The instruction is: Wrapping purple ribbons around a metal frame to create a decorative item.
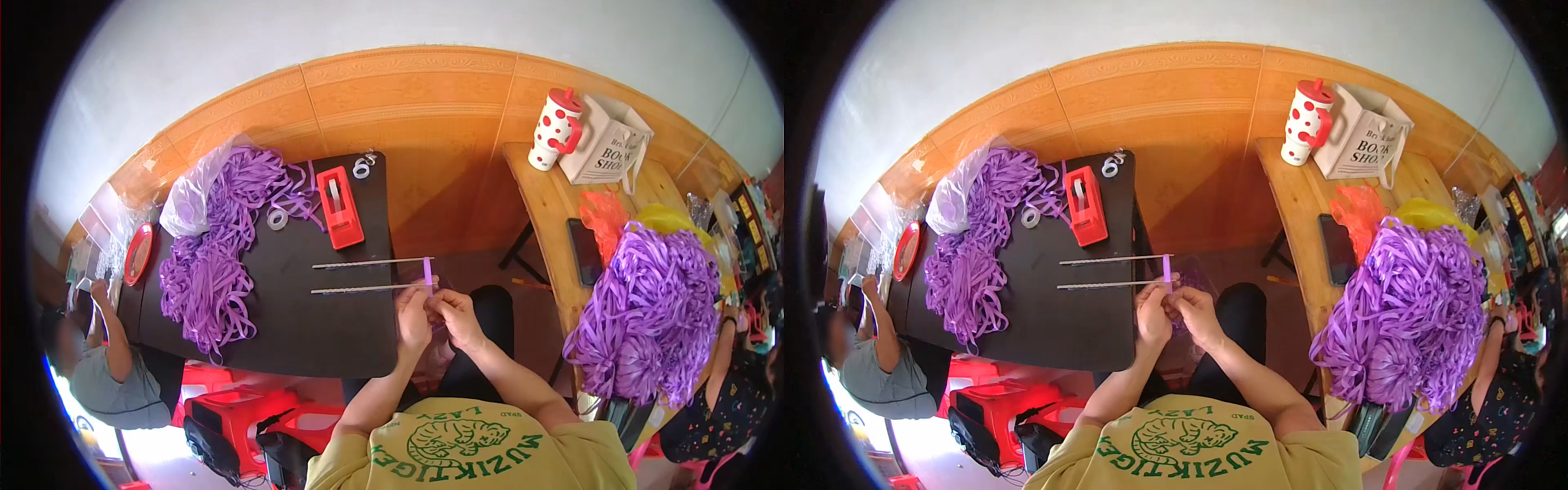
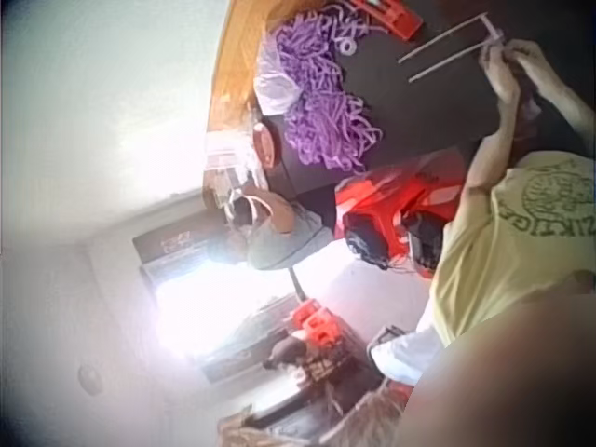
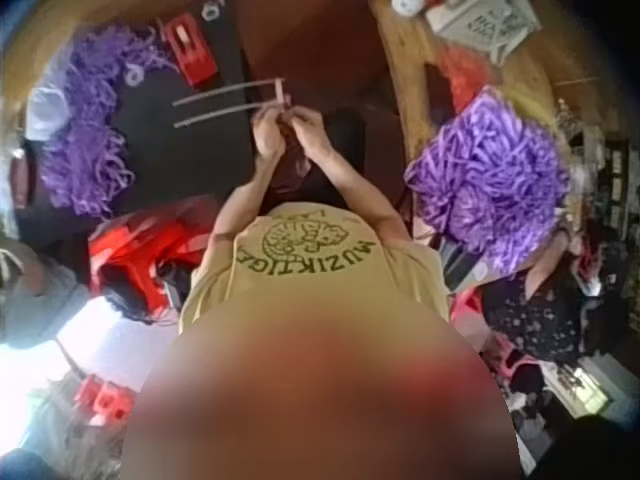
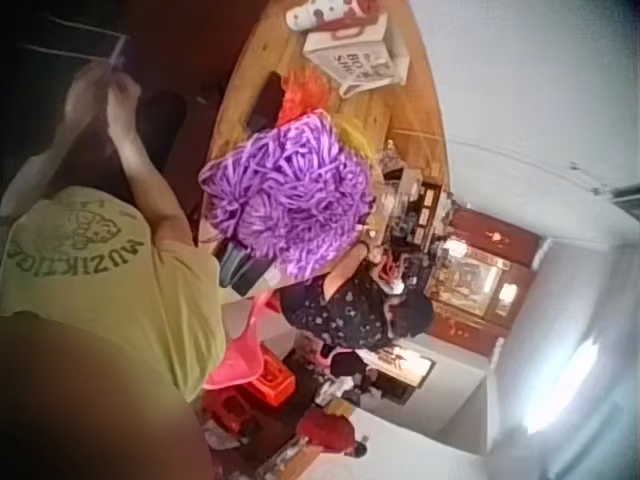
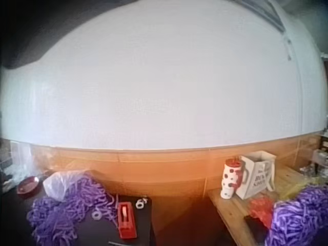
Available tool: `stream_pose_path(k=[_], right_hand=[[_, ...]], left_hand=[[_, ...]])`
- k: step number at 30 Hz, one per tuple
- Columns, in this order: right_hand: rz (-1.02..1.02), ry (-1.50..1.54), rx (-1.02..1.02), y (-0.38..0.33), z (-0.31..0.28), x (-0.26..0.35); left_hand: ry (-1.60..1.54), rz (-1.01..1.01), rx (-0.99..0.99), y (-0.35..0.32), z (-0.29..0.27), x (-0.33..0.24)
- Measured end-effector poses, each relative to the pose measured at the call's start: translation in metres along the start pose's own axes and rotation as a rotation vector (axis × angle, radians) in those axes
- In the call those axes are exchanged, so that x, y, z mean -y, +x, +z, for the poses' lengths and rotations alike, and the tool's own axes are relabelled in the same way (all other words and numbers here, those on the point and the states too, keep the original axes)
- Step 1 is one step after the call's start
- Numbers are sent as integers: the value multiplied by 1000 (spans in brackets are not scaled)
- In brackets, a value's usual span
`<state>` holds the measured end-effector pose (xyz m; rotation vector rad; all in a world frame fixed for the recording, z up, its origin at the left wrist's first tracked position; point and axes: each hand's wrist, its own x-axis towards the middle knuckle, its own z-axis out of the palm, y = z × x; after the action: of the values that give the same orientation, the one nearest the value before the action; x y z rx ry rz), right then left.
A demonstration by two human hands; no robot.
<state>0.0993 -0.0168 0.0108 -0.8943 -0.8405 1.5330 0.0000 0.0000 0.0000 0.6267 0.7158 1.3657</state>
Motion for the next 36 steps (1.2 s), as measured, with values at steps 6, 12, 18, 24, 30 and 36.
stream_pose_path(k=[6, 12, 18, 24, 30, 36], right_hand=[[16, 21, -97, -9, 13, 6], [28, 48, -99, -11, 20, 14], [19, 50, -107, -11, 27, 22], [2, 68, -114, -11, 28, 25], [11, 54, -116, -12, 27, 19], [-28, 54, -138, -12, 19, 13]], left_hand=[[-83, -13, -272, -29, 31, -16], [-149, -128, -332, -39, 49, -39], [-197, -217, -329, -34, 52, -49], [-179, -336, -303, -29, 53, -62], [-148, -326, -305, -25, 42, -55], [-130, -380, -213, -28, 44, -62]])
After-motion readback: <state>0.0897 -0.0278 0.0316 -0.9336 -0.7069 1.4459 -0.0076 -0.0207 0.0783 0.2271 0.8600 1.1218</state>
